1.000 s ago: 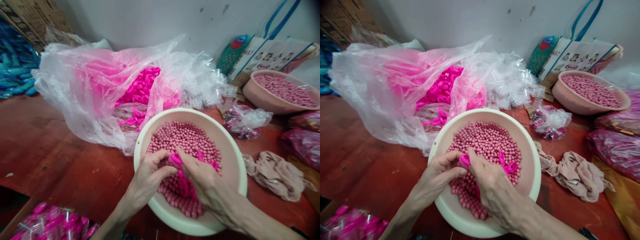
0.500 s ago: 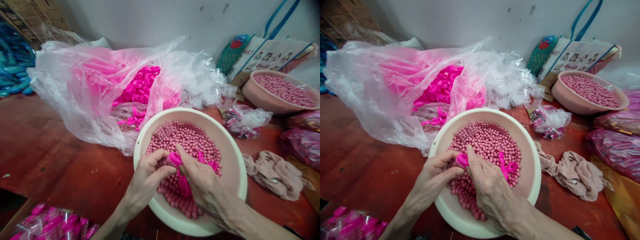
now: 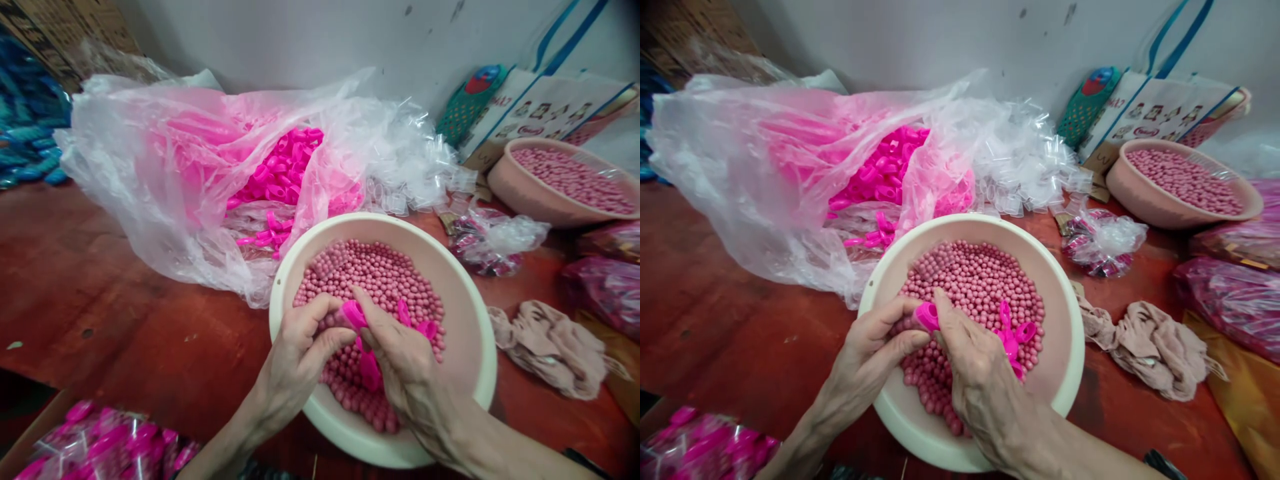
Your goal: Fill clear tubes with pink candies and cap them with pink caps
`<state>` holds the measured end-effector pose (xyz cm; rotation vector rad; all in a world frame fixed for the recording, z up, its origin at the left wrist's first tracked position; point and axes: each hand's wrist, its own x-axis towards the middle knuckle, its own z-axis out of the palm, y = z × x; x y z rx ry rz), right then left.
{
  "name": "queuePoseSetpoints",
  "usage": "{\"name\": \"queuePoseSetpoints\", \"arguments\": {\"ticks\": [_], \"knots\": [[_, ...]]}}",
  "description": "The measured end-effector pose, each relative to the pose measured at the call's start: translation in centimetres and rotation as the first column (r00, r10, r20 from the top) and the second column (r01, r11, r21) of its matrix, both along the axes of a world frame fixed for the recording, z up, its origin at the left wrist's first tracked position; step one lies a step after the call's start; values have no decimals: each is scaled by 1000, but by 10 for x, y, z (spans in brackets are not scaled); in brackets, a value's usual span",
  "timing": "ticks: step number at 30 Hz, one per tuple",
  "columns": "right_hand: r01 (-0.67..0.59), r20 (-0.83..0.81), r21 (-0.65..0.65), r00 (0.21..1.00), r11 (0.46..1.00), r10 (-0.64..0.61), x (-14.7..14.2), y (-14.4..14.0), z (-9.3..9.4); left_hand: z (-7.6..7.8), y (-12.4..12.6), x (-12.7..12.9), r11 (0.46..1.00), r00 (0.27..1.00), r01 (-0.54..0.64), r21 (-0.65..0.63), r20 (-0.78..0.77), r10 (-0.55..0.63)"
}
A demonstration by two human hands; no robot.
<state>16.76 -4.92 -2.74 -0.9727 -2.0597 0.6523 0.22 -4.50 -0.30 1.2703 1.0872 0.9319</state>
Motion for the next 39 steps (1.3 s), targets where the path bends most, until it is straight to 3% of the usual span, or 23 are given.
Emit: {"name": "queuePoseSetpoints", "arguments": {"ticks": [6,12,17,21,24,30,32,34,37,39], "knots": [[60,280,-11,959,998,-54,-3,-1,14,4,2,1,989,993,12,-149,119,6],[81,390,150,911,985,-134,-7,0,12,0,2,-2,956,982,91,-277,185,-40],[132,394,278,888,952,-238,-14,9,20,4,5,-1,977,986,122,-176,132,-99],[79,547,407,777,910,-312,-17,11,20,4,4,-2,982,995,84,-168,57,-76],[27,636,406,710,914,-303,-17,12,18,1,2,-4,991,999,52,-122,2,-52],[-49,697,433,652,900,-300,-20,15,17,-2,0,-4,994,999,32,-103,25,-30],[-67,703,406,661,912,-264,-21,17,19,-2,0,-3,991,998,22,-129,63,-14],[-52,656,311,734,949,-175,-19,20,23,-2,0,-1,987,990,12,-158,139,10],[0,415,-67,909,998,28,-9,24,34,1,1,1,980,960,-13,-197,272,68],[32,180,-345,983,938,33,1,27,42,2,2,2,976,949,-8,-220,307,77]]}}
